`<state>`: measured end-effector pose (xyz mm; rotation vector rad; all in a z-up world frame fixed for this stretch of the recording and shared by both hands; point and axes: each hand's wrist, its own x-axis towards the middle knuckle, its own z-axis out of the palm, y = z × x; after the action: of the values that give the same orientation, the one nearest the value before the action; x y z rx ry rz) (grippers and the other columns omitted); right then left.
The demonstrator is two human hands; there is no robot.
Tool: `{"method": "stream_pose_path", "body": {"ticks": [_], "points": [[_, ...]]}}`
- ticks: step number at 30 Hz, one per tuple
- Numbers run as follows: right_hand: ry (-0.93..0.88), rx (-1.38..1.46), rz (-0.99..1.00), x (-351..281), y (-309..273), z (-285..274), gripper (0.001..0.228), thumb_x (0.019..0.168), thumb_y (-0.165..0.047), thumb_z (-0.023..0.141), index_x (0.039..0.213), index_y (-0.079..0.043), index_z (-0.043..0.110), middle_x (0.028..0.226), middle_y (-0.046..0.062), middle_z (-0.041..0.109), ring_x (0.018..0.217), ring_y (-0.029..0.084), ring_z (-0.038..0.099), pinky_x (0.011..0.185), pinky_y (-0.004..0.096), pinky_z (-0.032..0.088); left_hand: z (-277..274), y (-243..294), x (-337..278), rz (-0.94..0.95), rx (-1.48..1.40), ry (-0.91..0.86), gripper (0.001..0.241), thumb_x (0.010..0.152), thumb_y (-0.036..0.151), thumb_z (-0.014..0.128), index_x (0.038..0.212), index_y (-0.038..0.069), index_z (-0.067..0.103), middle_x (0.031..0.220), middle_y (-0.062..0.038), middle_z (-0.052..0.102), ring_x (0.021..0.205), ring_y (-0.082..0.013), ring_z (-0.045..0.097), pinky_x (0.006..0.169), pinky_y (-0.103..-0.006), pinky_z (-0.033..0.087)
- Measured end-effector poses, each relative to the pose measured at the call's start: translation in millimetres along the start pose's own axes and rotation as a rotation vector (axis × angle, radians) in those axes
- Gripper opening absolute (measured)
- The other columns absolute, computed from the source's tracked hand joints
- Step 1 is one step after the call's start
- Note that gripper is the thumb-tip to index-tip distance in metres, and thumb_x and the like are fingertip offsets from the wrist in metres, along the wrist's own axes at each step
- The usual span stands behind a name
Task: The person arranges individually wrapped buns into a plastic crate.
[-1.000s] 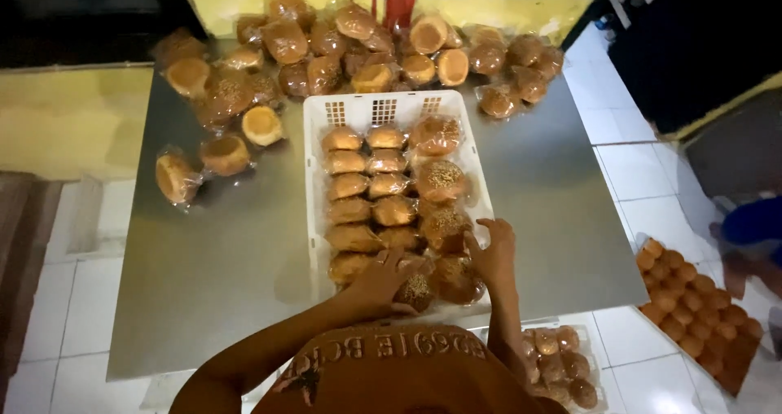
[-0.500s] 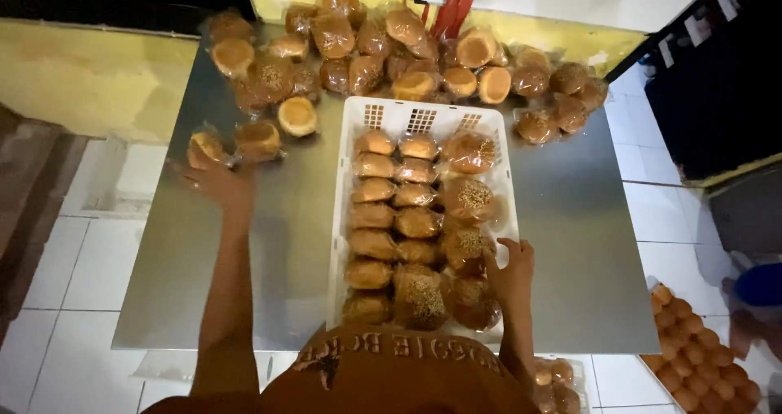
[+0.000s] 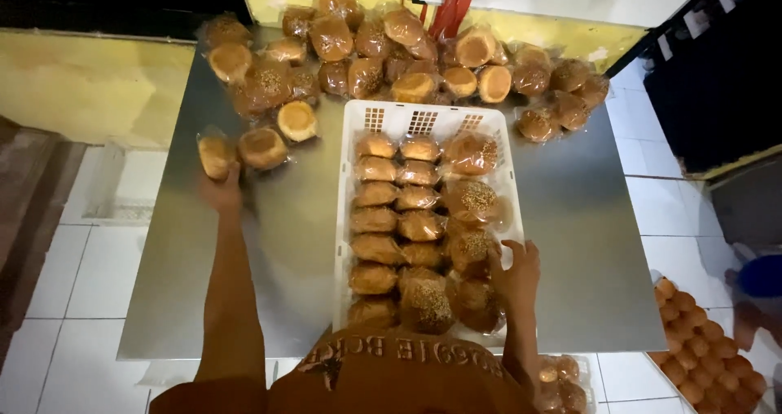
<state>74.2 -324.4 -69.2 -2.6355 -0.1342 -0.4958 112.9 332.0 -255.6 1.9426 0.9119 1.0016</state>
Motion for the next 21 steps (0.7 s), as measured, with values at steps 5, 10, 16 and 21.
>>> {"method": "stream_pose_path", "body": {"ticks": [5, 10, 16, 21], "points": [[-0.053, 0.065, 0.069, 1, -9, -9, 0.037, 0.090, -0.032, 0.076, 0.117, -0.007, 0.069, 0.128, 0.026, 0.060, 0.122, 0.047, 0.058, 0.102, 0.054, 0.049, -17, 71, -17, -0.104, -0.669, 0.080, 0.069, 0.097, 0.023, 0.079, 0.147, -0.007, 0.043, 0.141, -0.019, 0.059, 0.125, -0.0271, 0.063, 0.106, -0.0401, 0.054], [0.011, 0.059, 0.027, 0, -6, -5, 0.036, 0.087, -0.028, 0.079, 0.114, -0.005, 0.070, 0.129, 0.030, 0.058, 0.119, 0.049, 0.056, 0.098, 0.054, 0.048, -37, 147, -49, 0.048, -0.810, -0.088, 0.066, 0.108, 0.022, 0.070, 0.157, -0.002, 0.032, 0.151, -0.018, 0.049, 0.136, -0.0254, 0.053, 0.113, -0.0382, 0.049], [0.010, 0.039, -0.041, -3, 6, 0, 0.036, 0.087, -0.026, 0.079, 0.113, -0.004, 0.069, 0.125, 0.029, 0.059, 0.117, 0.048, 0.056, 0.097, 0.055, 0.047, -23, 230, -126, -0.252, -0.751, -0.753, 0.061, 0.104, 0.032, 0.064, 0.151, 0.000, 0.046, 0.128, -0.022, 0.056, 0.110, -0.0304, 0.058, 0.087, -0.0426, 0.051], [-0.042, 0.069, -0.011, 0, -5, -11, 0.032, 0.090, -0.028, 0.078, 0.112, -0.007, 0.068, 0.122, 0.025, 0.061, 0.118, 0.046, 0.058, 0.099, 0.052, 0.049, -30, 328, -200, -0.413, -0.653, -1.187, 0.083, 0.089, 0.061, 0.055, 0.149, 0.006, 0.040, 0.142, -0.026, 0.056, 0.126, -0.0432, 0.062, 0.100, -0.0578, 0.055]]}}
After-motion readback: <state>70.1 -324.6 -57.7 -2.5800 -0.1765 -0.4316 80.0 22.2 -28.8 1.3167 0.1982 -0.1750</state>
